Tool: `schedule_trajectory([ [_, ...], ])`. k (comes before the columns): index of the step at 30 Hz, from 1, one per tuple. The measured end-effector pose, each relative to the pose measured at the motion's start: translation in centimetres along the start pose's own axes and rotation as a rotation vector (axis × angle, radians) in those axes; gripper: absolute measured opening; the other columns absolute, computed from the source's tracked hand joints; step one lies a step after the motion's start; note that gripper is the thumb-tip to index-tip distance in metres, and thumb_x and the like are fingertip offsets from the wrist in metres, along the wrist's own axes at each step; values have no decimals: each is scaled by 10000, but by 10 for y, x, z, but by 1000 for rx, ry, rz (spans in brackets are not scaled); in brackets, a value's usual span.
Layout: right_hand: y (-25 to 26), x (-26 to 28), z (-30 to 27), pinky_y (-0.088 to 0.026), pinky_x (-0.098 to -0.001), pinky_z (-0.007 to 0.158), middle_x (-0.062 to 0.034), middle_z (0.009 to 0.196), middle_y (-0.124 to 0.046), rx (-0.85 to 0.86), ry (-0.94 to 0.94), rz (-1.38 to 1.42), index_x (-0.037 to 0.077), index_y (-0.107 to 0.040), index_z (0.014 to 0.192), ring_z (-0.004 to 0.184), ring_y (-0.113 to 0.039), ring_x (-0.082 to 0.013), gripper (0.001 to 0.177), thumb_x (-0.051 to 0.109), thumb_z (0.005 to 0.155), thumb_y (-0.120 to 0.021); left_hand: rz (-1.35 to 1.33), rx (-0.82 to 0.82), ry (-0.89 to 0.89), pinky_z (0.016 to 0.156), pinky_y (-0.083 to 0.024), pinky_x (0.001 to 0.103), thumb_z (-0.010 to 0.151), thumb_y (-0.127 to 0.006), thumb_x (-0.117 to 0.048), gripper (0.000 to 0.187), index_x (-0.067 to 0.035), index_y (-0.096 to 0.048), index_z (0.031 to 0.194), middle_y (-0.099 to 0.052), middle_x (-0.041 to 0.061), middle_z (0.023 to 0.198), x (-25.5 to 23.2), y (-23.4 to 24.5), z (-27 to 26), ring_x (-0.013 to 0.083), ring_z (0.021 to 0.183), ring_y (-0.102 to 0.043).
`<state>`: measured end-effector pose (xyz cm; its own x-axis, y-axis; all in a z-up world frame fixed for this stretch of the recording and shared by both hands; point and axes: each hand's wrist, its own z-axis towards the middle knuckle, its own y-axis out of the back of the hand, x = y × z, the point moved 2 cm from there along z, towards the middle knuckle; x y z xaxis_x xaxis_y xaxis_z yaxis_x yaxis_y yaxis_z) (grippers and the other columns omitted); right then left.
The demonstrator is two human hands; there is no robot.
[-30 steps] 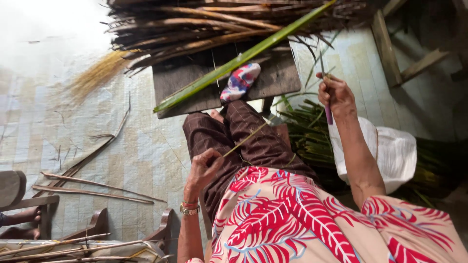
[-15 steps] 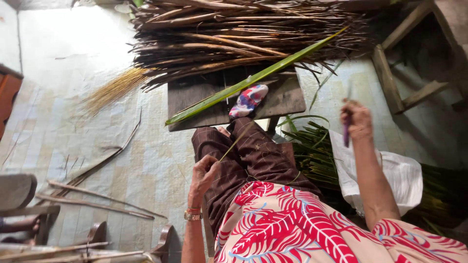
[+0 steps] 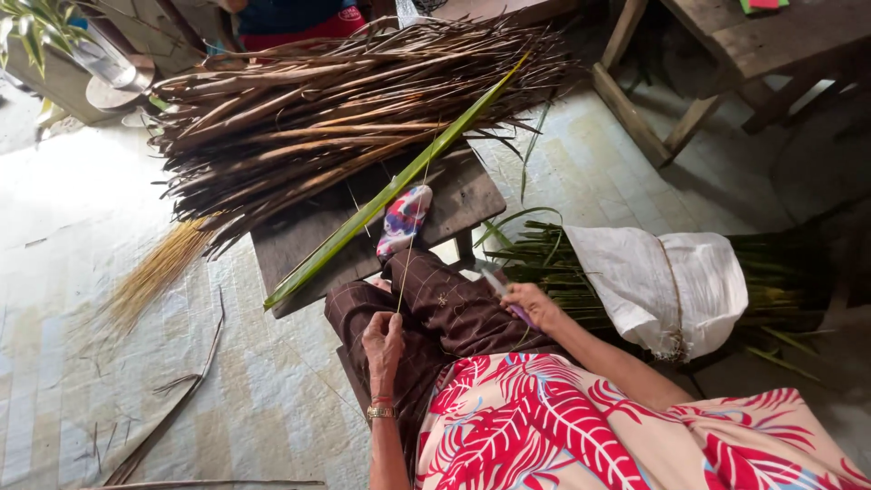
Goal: Stripping the leafy material from palm fronds using a knife to prepare ribs for broom making
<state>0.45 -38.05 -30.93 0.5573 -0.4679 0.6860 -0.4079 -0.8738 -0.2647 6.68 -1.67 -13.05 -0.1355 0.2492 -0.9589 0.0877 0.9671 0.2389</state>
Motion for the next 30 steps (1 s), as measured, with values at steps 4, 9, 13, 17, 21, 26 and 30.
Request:
schedule_trajectory([
  [4,0,2,-7,-599,-282,427,-164,788,-756,37,-7,-3,61,-682,1043,564,-735,-195,250,127,839,-811,-4,-23,-24,392,-422,260,950,-647,-162,148,-47,-716,885,-559,100,482,5,-2,-1,165,356,-536],
  [9,-6,5,-21,-590,-275,416,-152,760,-739,12,13,-38,43,-702,952,531,-704,-193,231,176,811,-829,-21,-57,-3,323,-465,268,945,-674,-187,146,-64,-725,886,-605,122,551,13,-3,0,186,378,-585],
  [13,4,-5,-9,-586,-264,409,-144,766,-742,-4,-4,-57,37,-696,961,525,-706,-184,241,164,808,-832,-22,-62,1,315,-476,272,941,-678,-181,146,-54,-724,887,-606,128,555,15,-3,-1,193,381,-590],
  [17,11,-12,-1,-590,-284,424,-144,721,-717,-10,14,-52,7,-701,929,519,-702,-210,267,155,774,-859,-30,-61,5,311,-489,277,946,-678,-190,156,-51,-723,893,-608,126,577,14,-3,-1,188,401,-594],
  [21,11,-9,-9,-583,-314,436,-165,666,-670,-24,58,-6,-64,-695,900,493,-674,-238,232,70,784,-846,-32,-59,-3,284,-482,273,936,-683,-175,145,-45,-721,886,-601,124,569,17,-5,2,189,378,-581],
  [26,-13,20,-71,-505,-150,547,-45,732,-514,90,205,-127,-58,-639,907,647,-529,-58,147,79,922,-691,-46,-55,12,294,-491,273,932,-683,-171,146,-36,-723,895,-609,131,586,22,-6,3,190,399,-596],
  [30,-36,36,-103,-173,-177,436,67,574,-287,247,676,-232,47,-585,669,511,-216,26,219,132,866,-630,-70,-50,34,302,-480,269,930,-676,-171,156,-27,-725,896,-605,126,584,27,-7,3,180,403,-589],
])
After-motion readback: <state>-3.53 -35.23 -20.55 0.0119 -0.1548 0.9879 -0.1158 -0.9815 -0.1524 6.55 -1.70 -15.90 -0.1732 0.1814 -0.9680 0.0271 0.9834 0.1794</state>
